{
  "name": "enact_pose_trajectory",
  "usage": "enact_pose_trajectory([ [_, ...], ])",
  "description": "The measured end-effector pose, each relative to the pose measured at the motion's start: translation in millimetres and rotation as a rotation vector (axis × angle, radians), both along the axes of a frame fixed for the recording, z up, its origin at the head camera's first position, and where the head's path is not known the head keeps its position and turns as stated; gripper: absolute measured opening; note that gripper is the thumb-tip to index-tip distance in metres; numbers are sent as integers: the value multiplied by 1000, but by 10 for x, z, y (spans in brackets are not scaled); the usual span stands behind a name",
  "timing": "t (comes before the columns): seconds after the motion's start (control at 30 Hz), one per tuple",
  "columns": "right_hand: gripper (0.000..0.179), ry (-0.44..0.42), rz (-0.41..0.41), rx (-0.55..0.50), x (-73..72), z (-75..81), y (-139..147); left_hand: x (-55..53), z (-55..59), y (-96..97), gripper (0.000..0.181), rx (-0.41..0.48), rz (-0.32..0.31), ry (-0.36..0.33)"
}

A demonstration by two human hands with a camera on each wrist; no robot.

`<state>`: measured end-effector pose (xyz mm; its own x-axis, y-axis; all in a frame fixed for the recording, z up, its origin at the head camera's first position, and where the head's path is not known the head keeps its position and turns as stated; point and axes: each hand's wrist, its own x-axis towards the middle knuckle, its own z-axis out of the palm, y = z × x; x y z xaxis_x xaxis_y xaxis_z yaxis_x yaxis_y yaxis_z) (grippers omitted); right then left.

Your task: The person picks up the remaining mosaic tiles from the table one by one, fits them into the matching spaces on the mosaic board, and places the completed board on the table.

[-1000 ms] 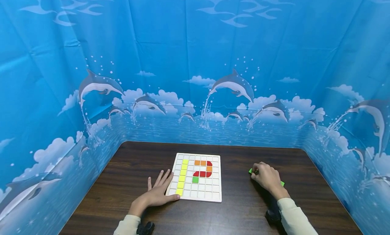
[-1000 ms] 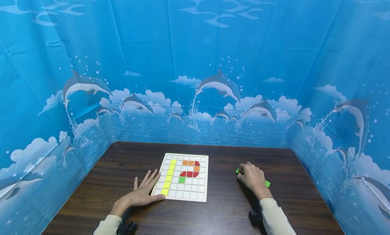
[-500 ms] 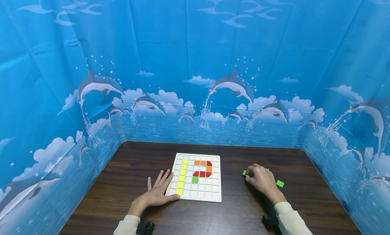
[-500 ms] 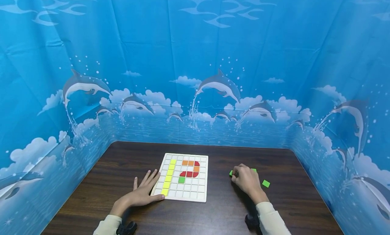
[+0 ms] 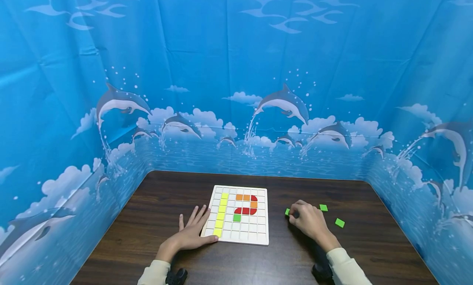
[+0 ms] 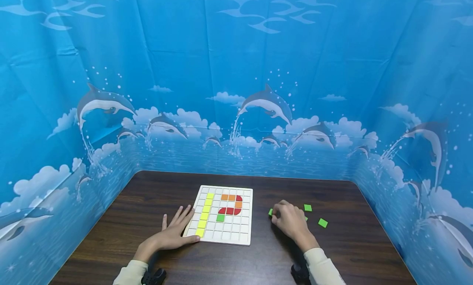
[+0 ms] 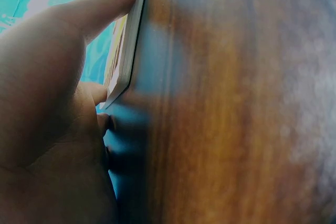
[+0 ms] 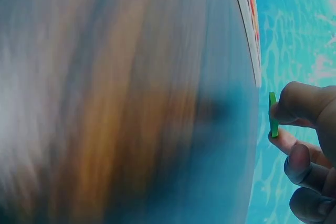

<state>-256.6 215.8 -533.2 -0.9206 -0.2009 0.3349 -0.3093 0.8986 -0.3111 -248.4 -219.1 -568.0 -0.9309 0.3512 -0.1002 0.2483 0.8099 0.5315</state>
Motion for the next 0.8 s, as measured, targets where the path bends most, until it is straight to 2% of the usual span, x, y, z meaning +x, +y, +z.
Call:
enact_pose_trajectory([
  [0.17,11,4,21,12,32,5,-147,-12,-55,-13,112,15,-12,24],
  [0.23,11,6,32,16,46,6,-196,5,-20,-3,111,35,-16,16],
  [0.47,12,42,78,10,81,32,-353,44,96,34,112,11,7,-36],
  [0.6,13,62,112,18,94,44,-445,84,177,48,110,32,-9,-32],
  [0.8,16,92,160,12,107,44,-570,82,174,42,110,60,-10,-31],
])
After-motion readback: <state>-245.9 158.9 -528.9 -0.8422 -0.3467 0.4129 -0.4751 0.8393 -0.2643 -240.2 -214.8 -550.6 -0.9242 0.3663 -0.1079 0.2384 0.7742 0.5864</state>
